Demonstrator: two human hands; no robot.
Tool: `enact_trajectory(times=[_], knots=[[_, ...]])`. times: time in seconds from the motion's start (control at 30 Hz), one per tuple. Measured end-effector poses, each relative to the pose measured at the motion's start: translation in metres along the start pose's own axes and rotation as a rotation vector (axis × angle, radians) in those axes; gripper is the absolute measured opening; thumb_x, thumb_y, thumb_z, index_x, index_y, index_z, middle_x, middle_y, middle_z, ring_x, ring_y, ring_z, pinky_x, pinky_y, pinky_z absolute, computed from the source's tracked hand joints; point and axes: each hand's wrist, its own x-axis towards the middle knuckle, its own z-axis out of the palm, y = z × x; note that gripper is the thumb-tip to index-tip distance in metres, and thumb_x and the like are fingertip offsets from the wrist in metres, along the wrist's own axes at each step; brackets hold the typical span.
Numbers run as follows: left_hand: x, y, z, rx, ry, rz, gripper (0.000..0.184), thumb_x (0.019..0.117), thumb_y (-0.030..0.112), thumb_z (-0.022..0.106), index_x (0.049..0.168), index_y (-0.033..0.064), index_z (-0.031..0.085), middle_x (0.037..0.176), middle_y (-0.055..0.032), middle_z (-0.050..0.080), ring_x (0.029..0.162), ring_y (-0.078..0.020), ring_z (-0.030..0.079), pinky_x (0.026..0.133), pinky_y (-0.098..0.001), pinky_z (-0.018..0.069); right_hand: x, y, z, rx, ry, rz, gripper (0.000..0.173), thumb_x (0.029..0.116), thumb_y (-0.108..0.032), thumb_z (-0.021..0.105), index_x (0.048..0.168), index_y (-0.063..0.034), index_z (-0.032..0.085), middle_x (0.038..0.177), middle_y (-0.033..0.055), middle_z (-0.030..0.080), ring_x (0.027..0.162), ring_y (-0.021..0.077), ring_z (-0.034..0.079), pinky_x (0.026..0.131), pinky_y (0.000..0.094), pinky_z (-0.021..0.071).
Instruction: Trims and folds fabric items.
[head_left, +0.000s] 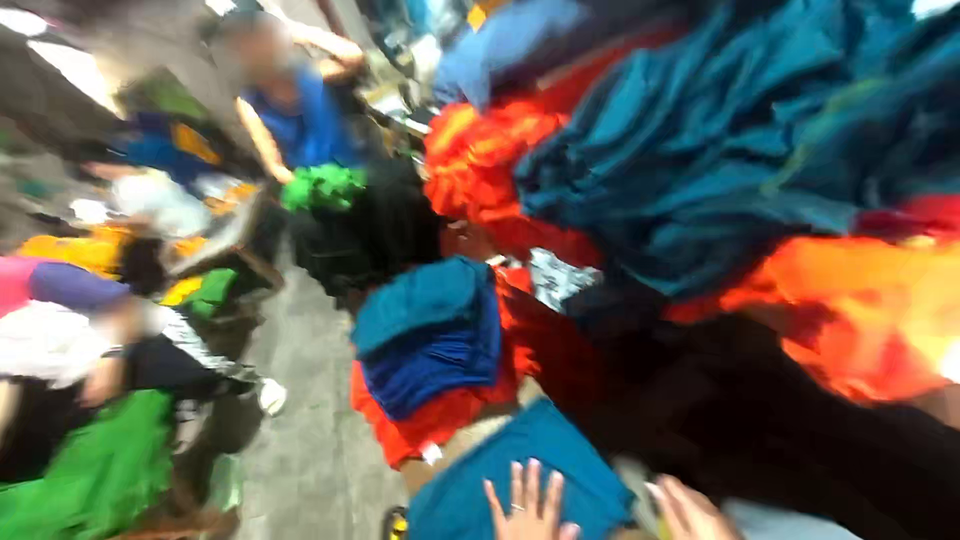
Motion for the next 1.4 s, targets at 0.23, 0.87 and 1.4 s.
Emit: enact_trajectory(times=[0.23,0.87,1.4], knots=[[0.002,-0.002,0.015,0.014,0.097,0.073,0.061,0.1039,0.057,0.028,0.15,0.0257,0.054,0.157,-0.0119,0.046,0.143,-0.0434,0.043,0.107,-0.0818,0.0207,-0.005,-0.011,0.016,-0.079,-0.176,0.037,0.033,0.1013,-0.027,0.061,0.111,0.0029,0.071,0.105,0.0237,0.07,0.102,0.0428,0.067,0.088,0.0583,0.0519],[0.004,0.002,0.008,0.006,0.071,0.07,0.051,0.1038,0.031,0.039,0.147,0.0089,0.056,0.155,-0.0159,0.049,0.141,-0.0413,0.047,0.109,-0.0787,0.0229,-0.021,-0.033,0.065,-0.154,0.251,-0.544,0.011,0.0908,-0.014,0.066,0.089,-0.0082,0.075,0.091,0.0141,0.071,0.084,0.0352,0.071,0.068,0.0488,0.0596],[0.004,0.002,0.011,0.066,0.087,0.075,0.061,0.1066,0.045,0.026,0.149,0.012,0.055,0.154,-0.0121,0.051,0.142,-0.0396,0.047,0.109,-0.0778,0.0231,-0.024,-0.001,0.035,-0.049,0.196,0.013,0.025,0.0922,-0.018,0.062,0.105,0.001,0.072,0.088,0.0141,0.072,0.09,0.0384,0.069,0.087,0.0626,0.0483]])
